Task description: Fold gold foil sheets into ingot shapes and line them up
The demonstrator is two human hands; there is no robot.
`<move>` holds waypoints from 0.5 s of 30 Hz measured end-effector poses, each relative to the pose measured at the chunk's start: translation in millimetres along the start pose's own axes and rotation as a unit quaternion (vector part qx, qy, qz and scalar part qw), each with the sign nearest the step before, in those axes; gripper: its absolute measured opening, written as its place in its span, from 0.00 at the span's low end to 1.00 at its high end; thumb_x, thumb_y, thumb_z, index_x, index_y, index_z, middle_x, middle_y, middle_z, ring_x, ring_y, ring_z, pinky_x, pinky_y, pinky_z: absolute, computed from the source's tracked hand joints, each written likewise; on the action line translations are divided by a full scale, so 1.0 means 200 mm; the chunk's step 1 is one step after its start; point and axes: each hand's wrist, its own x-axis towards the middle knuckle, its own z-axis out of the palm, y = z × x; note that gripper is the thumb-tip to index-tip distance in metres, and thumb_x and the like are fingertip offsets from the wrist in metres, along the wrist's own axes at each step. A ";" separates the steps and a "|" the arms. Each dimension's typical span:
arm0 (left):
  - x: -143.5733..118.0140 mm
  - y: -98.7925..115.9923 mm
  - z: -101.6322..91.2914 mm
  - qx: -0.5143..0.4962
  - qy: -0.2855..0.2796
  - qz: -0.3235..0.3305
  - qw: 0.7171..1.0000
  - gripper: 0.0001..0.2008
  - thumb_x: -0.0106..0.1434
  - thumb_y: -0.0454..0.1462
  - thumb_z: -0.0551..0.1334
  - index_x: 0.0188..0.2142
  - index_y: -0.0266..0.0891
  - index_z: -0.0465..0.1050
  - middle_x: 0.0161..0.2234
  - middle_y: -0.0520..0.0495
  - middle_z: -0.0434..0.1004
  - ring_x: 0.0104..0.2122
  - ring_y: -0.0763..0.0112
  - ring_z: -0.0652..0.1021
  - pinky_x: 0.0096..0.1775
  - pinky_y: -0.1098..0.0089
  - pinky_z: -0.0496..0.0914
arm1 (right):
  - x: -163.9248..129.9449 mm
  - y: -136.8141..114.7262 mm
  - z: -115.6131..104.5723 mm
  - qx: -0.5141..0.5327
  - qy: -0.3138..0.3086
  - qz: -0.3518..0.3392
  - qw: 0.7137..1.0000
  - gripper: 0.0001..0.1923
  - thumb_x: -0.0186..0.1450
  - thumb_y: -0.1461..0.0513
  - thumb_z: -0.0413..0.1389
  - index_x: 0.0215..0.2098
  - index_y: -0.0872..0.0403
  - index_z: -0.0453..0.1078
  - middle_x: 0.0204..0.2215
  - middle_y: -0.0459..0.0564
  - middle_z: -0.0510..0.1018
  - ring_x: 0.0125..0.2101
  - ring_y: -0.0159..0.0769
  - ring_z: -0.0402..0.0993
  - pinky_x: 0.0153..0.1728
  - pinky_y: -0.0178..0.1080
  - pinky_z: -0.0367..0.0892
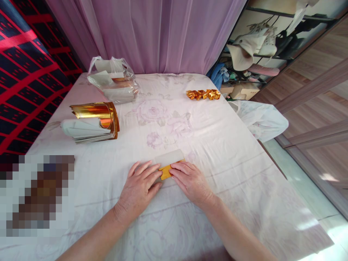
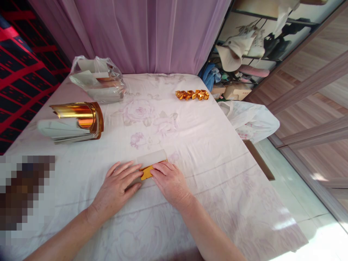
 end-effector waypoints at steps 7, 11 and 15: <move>0.01 0.01 0.00 -0.008 0.021 -0.005 1.000 0.13 0.70 0.42 0.56 0.48 0.49 0.77 0.49 0.51 0.81 0.52 0.59 0.75 0.59 0.50 0.59 | 0.02 0.03 0.00 0.030 0.001 -0.002 1.000 0.12 0.71 0.60 0.53 0.48 0.53 0.76 0.48 0.53 0.79 0.49 0.41 0.73 0.51 0.44 0.71; 0.02 0.01 -0.01 -0.018 0.015 -0.010 1.000 0.12 0.70 0.41 0.57 0.48 0.47 0.77 0.49 0.50 0.81 0.50 0.60 0.75 0.58 0.51 0.61 | 0.05 0.04 0.00 0.021 -0.014 -0.002 1.000 0.12 0.71 0.59 0.54 0.49 0.51 0.75 0.49 0.52 0.79 0.50 0.41 0.73 0.51 0.44 0.69; 0.03 0.01 -0.01 -0.024 0.009 -0.014 1.000 0.12 0.70 0.41 0.57 0.48 0.46 0.77 0.48 0.49 0.80 0.49 0.61 0.76 0.57 0.53 0.62 | 0.07 0.03 -0.01 -0.014 -0.014 -0.023 1.000 0.10 0.71 0.59 0.54 0.46 0.51 0.76 0.47 0.51 0.80 0.48 0.39 0.74 0.49 0.42 0.69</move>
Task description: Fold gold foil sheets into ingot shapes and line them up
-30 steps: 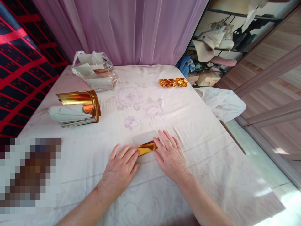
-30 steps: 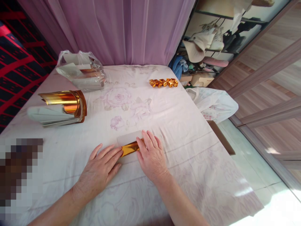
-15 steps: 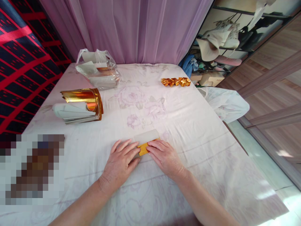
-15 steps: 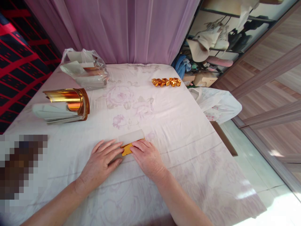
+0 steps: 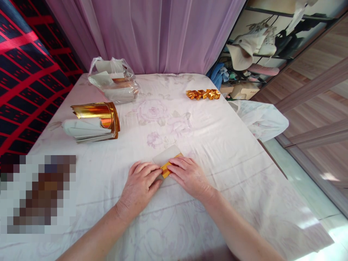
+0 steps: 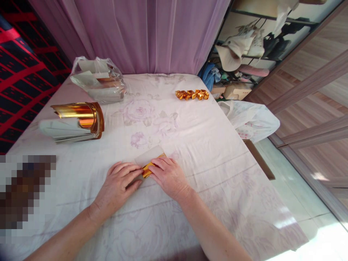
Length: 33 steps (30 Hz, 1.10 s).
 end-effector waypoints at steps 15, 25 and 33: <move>0.05 0.02 -0.02 0.023 0.043 0.023 0.999 0.07 0.70 0.38 0.60 0.42 0.47 0.78 0.40 0.54 0.82 0.40 0.67 0.77 0.56 0.54 0.55 | -0.01 -0.05 0.06 -0.059 0.098 -0.037 0.993 0.09 0.71 0.65 0.52 0.41 0.52 0.76 0.41 0.49 0.82 0.41 0.36 0.76 0.42 0.40 0.68; 0.04 -0.01 0.00 -0.011 0.039 0.002 0.999 0.08 0.70 0.38 0.59 0.43 0.46 0.78 0.41 0.52 0.81 0.41 0.66 0.77 0.54 0.56 0.60 | -0.02 -0.11 0.07 -0.008 0.079 0.070 0.994 0.09 0.69 0.65 0.53 0.37 0.51 0.77 0.35 0.50 0.78 0.36 0.38 0.72 0.39 0.41 0.68; 0.04 -0.02 0.00 -0.027 0.043 0.002 0.999 0.08 0.70 0.38 0.59 0.42 0.46 0.79 0.40 0.52 0.81 0.41 0.66 0.77 0.53 0.56 0.61 | -0.02 -0.14 0.06 0.004 0.095 0.109 0.990 0.09 0.68 0.63 0.54 0.35 0.52 0.76 0.33 0.50 0.78 0.35 0.39 0.72 0.38 0.41 0.66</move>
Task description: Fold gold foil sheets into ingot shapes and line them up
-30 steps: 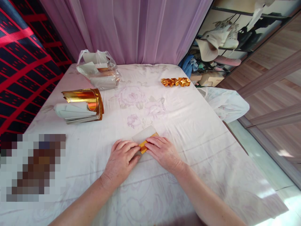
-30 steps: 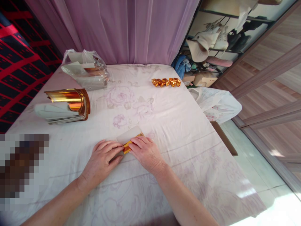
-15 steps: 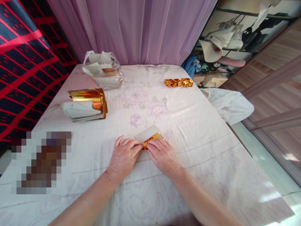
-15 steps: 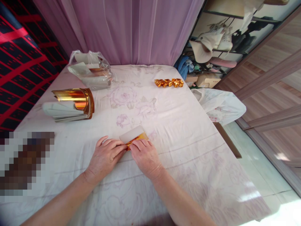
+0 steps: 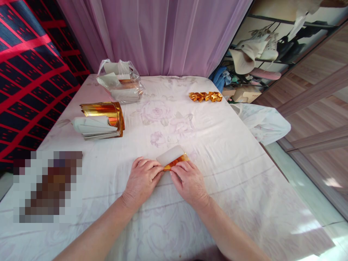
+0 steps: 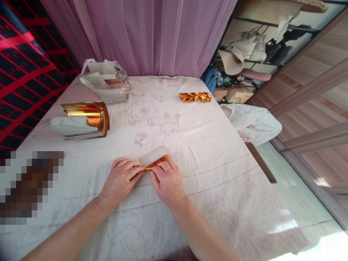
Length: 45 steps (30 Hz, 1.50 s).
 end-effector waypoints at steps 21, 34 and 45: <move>-0.01 0.02 -0.01 0.042 -0.010 0.005 0.999 0.10 0.68 0.35 0.59 0.48 0.43 0.75 0.44 0.48 0.81 0.43 0.63 0.77 0.55 0.54 0.62 | 0.03 0.01 0.03 -0.007 -0.005 0.064 0.998 0.06 0.65 0.66 0.55 0.29 0.52 0.70 0.26 0.46 0.75 0.31 0.37 0.70 0.33 0.39 0.57; -0.05 0.05 -0.04 0.126 -0.027 0.071 0.989 0.16 0.69 0.33 0.57 0.54 0.47 0.73 0.47 0.48 0.80 0.46 0.65 0.77 0.62 0.52 0.56 | 0.03 0.03 0.03 0.013 -0.018 0.052 0.998 0.07 0.65 0.67 0.54 0.29 0.51 0.68 0.27 0.47 0.76 0.31 0.38 0.70 0.33 0.39 0.58; -0.04 0.06 -0.03 0.154 -0.030 0.070 0.985 0.17 0.68 0.31 0.57 0.55 0.45 0.72 0.45 0.47 0.79 0.45 0.64 0.76 0.61 0.50 0.57 | 0.02 0.03 0.03 0.027 -0.010 0.051 0.998 0.06 0.66 0.66 0.53 0.30 0.51 0.68 0.27 0.47 0.76 0.32 0.38 0.71 0.35 0.39 0.60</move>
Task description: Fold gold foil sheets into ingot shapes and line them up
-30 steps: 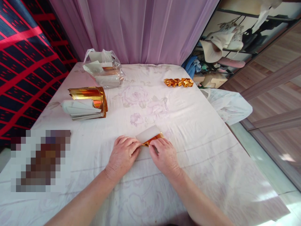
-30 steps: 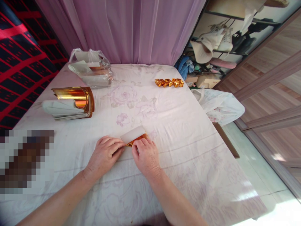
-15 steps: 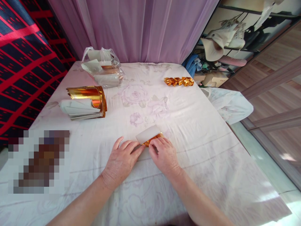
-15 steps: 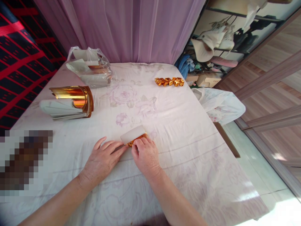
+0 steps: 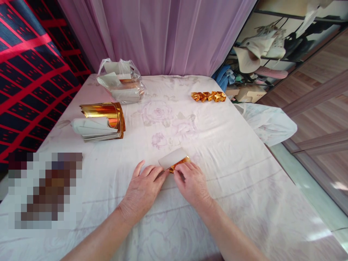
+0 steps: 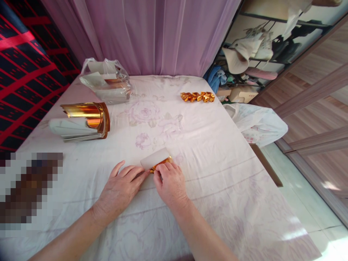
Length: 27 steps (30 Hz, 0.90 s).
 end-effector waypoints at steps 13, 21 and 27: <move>0.01 0.00 0.00 0.006 -0.001 0.002 1.000 0.17 0.69 0.31 0.56 0.55 0.44 0.72 0.44 0.47 0.79 0.44 0.63 0.76 0.60 0.50 0.59 | 0.00 0.00 0.00 0.009 -0.012 0.012 1.000 0.06 0.66 0.66 0.52 0.31 0.51 0.66 0.27 0.46 0.76 0.31 0.38 0.70 0.33 0.39 0.58; 0.01 0.00 0.00 0.005 -0.001 0.000 1.000 0.17 0.68 0.31 0.57 0.54 0.44 0.73 0.43 0.46 0.78 0.44 0.63 0.76 0.60 0.51 0.59 | 0.00 0.01 0.00 -0.002 -0.016 0.007 1.000 0.06 0.67 0.66 0.54 0.32 0.51 0.68 0.28 0.46 0.76 0.31 0.38 0.69 0.33 0.39 0.56; 0.01 0.01 0.00 0.004 0.000 0.000 1.000 0.17 0.68 0.31 0.57 0.53 0.44 0.73 0.43 0.47 0.78 0.44 0.63 0.76 0.60 0.51 0.59 | 0.00 0.00 0.00 -0.004 -0.018 0.007 1.000 0.06 0.67 0.65 0.53 0.32 0.51 0.68 0.28 0.46 0.76 0.31 0.37 0.70 0.33 0.39 0.57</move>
